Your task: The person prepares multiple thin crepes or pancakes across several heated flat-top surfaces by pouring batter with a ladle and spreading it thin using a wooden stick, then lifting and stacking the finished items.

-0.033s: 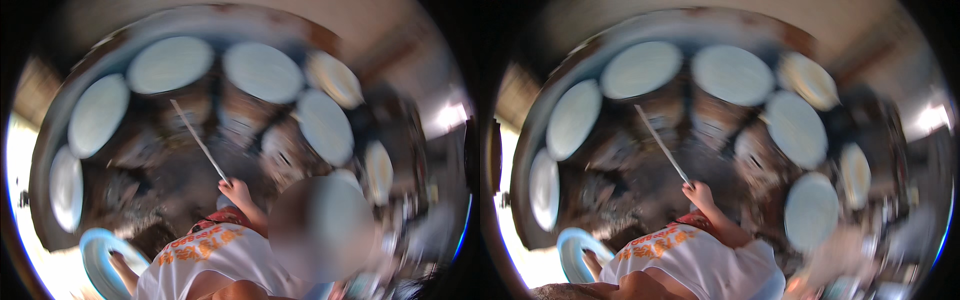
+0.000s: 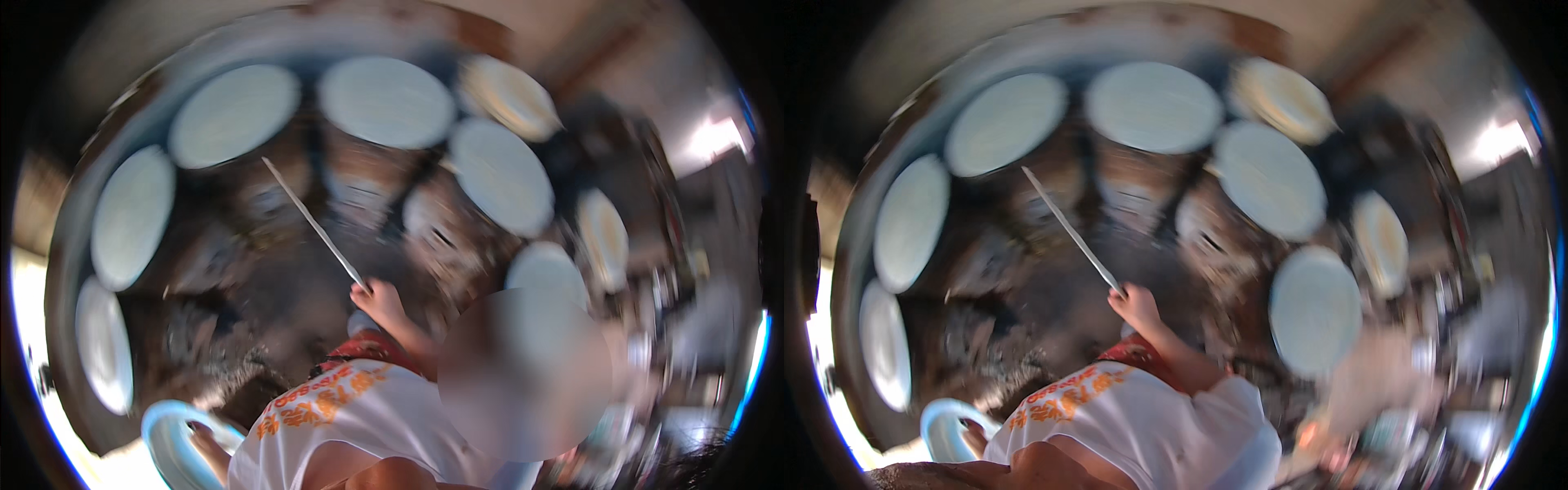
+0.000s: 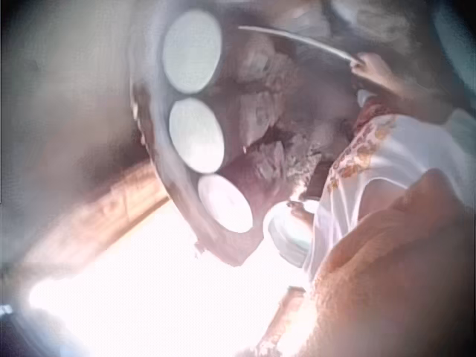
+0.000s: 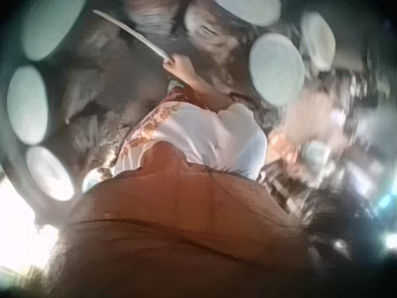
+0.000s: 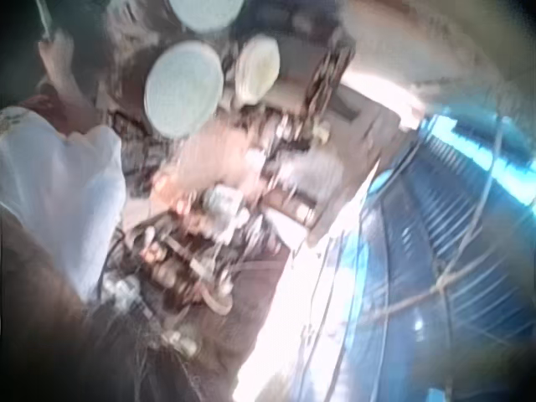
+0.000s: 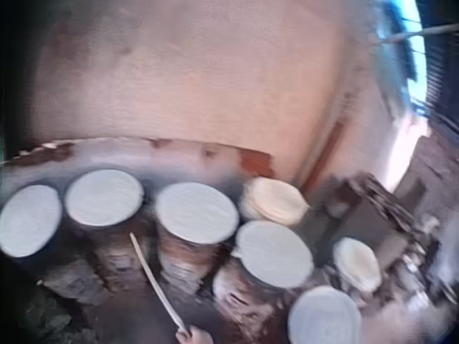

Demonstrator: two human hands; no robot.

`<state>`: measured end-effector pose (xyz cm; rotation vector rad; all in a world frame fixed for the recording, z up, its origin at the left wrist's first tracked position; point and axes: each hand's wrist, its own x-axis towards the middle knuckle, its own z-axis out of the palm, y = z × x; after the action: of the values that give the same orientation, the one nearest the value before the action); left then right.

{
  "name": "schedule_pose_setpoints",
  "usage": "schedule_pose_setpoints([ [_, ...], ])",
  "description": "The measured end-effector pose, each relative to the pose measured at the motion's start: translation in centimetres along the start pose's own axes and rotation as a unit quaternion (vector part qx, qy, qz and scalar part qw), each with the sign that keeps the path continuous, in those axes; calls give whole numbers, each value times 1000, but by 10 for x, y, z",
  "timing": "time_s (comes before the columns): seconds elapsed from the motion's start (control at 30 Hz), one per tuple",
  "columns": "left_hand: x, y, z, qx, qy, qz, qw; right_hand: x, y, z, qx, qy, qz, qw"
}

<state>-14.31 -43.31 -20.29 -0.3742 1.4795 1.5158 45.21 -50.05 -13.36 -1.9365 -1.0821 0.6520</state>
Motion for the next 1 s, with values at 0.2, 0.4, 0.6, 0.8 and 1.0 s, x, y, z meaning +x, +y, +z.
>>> schedule_pose_setpoints([
  [0.2,-2,-93,112,237,-58,4,970,-78,93,-164,-239,323,130,907],
  [0.4,-61,-169,247,353,-105,58,928,-93,125,-246,-289,339,333,831],
  [0.6,-144,-240,373,396,-173,146,890,-108,160,-259,-242,294,361,851],
  [0.8,-286,-391,491,411,-475,209,749,-110,135,-246,-240,332,405,817],
  [1.0,-404,-544,402,522,-788,138,296,-119,147,-226,-248,436,433,749],
])
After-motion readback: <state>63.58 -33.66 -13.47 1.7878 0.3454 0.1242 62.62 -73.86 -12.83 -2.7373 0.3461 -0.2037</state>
